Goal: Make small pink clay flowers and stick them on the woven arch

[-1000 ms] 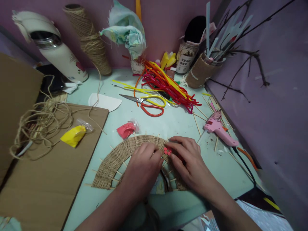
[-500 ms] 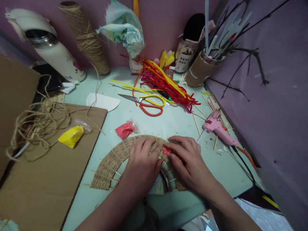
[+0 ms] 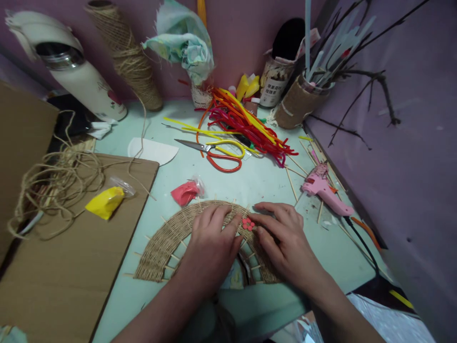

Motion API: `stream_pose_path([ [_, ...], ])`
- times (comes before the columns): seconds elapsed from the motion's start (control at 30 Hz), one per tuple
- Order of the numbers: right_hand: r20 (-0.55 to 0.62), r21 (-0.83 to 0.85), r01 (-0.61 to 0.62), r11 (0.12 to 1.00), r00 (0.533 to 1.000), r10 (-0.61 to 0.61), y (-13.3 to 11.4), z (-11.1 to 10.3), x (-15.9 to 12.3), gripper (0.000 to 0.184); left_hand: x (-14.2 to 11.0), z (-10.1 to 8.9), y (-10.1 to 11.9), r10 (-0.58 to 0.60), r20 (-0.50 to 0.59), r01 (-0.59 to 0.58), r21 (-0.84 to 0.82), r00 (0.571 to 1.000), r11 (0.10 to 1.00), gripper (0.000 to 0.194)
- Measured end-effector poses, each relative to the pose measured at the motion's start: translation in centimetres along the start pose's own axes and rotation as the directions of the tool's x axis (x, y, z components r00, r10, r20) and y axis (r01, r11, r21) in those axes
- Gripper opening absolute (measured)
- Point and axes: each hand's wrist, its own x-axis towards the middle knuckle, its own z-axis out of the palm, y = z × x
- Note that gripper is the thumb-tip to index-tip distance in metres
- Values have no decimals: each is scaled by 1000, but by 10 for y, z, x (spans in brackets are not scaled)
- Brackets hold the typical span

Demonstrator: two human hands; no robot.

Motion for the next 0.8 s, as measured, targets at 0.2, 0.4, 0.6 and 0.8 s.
stream_pose_path([
  [0.2,-25,-15,-14,1000,1000,14,0,2,0,22,0,0,0,-4,1,4,-2,1000,1000,35],
  [0.4,2,-7,1,1000,1000,0,0,1,0,26,0,0,1,-10,-5,10,-7,1000,1000,36],
  [0.6,30,-21,5,1000,1000,-4,-1,0,1,27,0,0,1,-16,1,16,-15,1000,1000,34],
  [0.8,34,-22,-3,1000,999,4,-1,-2,1,30,1,0,1,-11,9,11,-20,1000,1000,35],
])
